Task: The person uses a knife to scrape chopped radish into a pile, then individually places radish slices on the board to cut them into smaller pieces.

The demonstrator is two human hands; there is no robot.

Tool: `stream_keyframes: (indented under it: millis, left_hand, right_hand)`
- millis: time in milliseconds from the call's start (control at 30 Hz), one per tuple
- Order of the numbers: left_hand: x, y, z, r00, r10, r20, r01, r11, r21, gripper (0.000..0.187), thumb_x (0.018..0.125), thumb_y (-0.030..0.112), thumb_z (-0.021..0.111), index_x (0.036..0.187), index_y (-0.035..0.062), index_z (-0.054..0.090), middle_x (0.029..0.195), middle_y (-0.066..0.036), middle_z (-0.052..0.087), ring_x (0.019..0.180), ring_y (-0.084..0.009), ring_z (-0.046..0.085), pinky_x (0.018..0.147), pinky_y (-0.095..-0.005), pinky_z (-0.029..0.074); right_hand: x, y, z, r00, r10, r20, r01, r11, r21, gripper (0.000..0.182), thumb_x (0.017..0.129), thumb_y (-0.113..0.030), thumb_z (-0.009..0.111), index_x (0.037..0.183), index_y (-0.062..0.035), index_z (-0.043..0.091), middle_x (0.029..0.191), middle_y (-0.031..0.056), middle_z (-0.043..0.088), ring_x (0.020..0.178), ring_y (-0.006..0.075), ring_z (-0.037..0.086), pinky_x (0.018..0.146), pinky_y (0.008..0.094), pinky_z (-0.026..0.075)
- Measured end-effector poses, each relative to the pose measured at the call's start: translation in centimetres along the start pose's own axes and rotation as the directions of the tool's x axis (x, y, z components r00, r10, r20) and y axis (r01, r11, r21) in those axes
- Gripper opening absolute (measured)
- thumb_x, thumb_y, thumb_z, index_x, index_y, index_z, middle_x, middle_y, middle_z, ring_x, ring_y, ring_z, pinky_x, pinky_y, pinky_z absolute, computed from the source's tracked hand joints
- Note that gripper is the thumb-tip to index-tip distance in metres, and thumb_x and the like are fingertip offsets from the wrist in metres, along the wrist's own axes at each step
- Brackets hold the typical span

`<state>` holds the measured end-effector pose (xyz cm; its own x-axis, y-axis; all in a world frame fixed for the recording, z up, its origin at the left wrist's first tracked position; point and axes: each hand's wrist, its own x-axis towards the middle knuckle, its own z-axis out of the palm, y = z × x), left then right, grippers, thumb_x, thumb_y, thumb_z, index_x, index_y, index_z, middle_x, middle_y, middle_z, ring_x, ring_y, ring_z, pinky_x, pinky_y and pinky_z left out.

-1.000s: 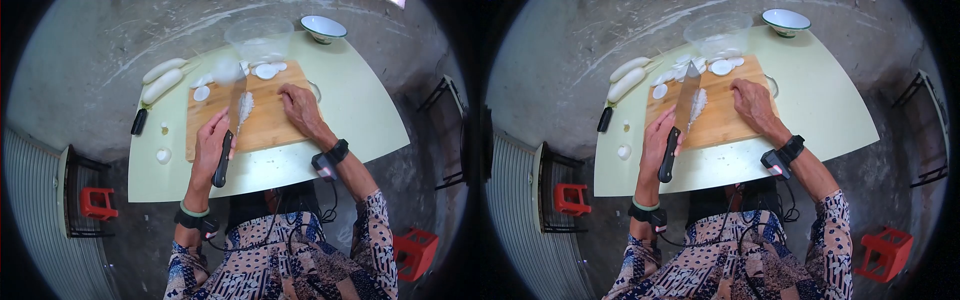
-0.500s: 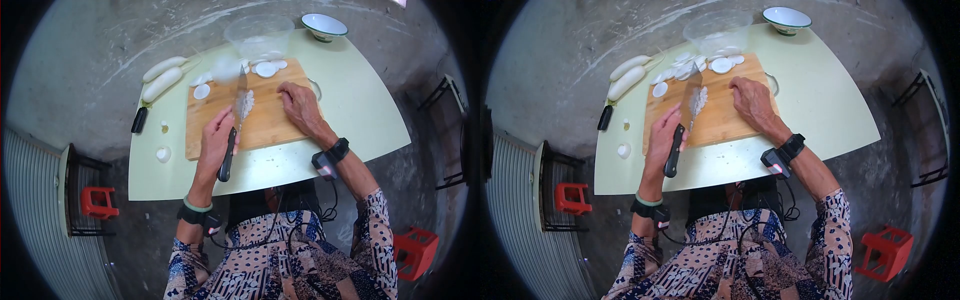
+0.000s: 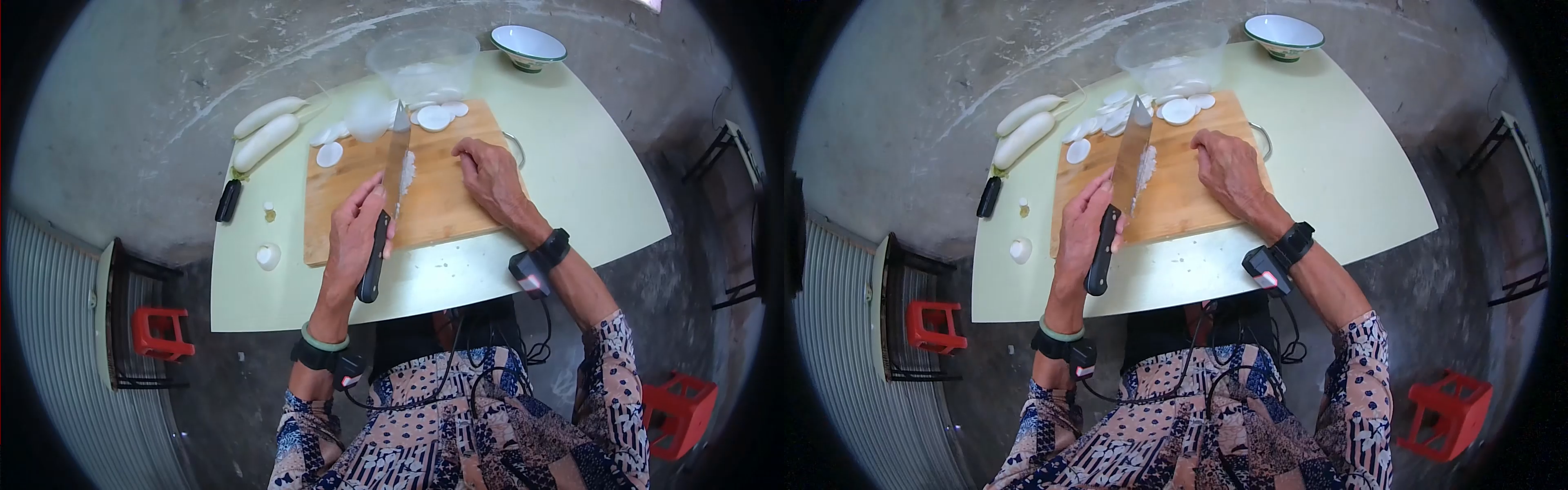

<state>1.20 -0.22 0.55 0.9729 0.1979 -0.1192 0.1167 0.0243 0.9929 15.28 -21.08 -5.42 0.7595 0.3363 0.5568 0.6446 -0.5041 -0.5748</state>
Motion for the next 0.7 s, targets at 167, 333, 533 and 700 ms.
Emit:
stream_keyframes:
  millis: [167,333,533,700]
  left_hand:
    - [0.5,-1.0,-0.5,1.000,-0.004,-0.001,0.004,1.000,0.024,0.051,0.110,0.031,0.053,0.151,0.0001,0.052,0.066,-0.002,0.058,0.047,-0.0082,0.050,0.045,-0.0243,0.039]
    - [-0.2,-0.3,-0.1,0.999,0.024,-0.027,-0.025,0.999,-0.026,0.050,0.110,0.031,0.054,0.150,0.0008,0.053,0.066,-0.002,0.059,0.047,-0.0080,0.050,0.045,-0.0236,0.039]
    - [0.2,-0.2,-0.2,1.000,-0.017,-0.009,0.017,0.999,0.027,0.049,0.110,0.030,0.054,0.149,0.0021,0.055,0.066,-0.002,0.059,0.047,-0.0071,0.050,0.045,-0.0231,0.039]
    - [0.1,-0.4,-0.4,1.000,-0.004,-0.013,0.004,1.000,0.001,0.049,0.110,0.030,0.054,0.149,0.0018,0.054,0.066,-0.002,0.059,0.046,-0.0072,0.050,0.044,-0.0234,0.039]
  right_hand:
    - [0.0,-0.1,0.2,1.000,0.017,0.009,-0.017,1.000,0.001,0.011,0.093,-0.004,0.061,0.100,-0.0015,0.069,0.087,0.0196,0.071,0.081,0.0395,0.069,0.076,0.0493,0.053]
    - [0.0,-0.1,-0.1,1.000,0.004,0.003,-0.004,1.000,0.031,0.010,0.093,-0.005,0.061,0.099,-0.0012,0.069,0.086,0.0199,0.071,0.081,0.0396,0.069,0.076,0.0493,0.053]
    - [0.4,0.0,-0.1,1.000,0.012,0.010,-0.012,1.000,-0.003,0.011,0.092,-0.004,0.061,0.098,-0.0005,0.069,0.088,0.0205,0.071,0.081,0.0402,0.069,0.076,0.0498,0.053]
    - [0.0,0.4,0.4,0.999,-0.036,0.003,0.036,0.999,-0.026,0.011,0.091,-0.004,0.061,0.097,-0.0003,0.069,0.088,0.0205,0.071,0.082,0.0401,0.069,0.075,0.0498,0.053]
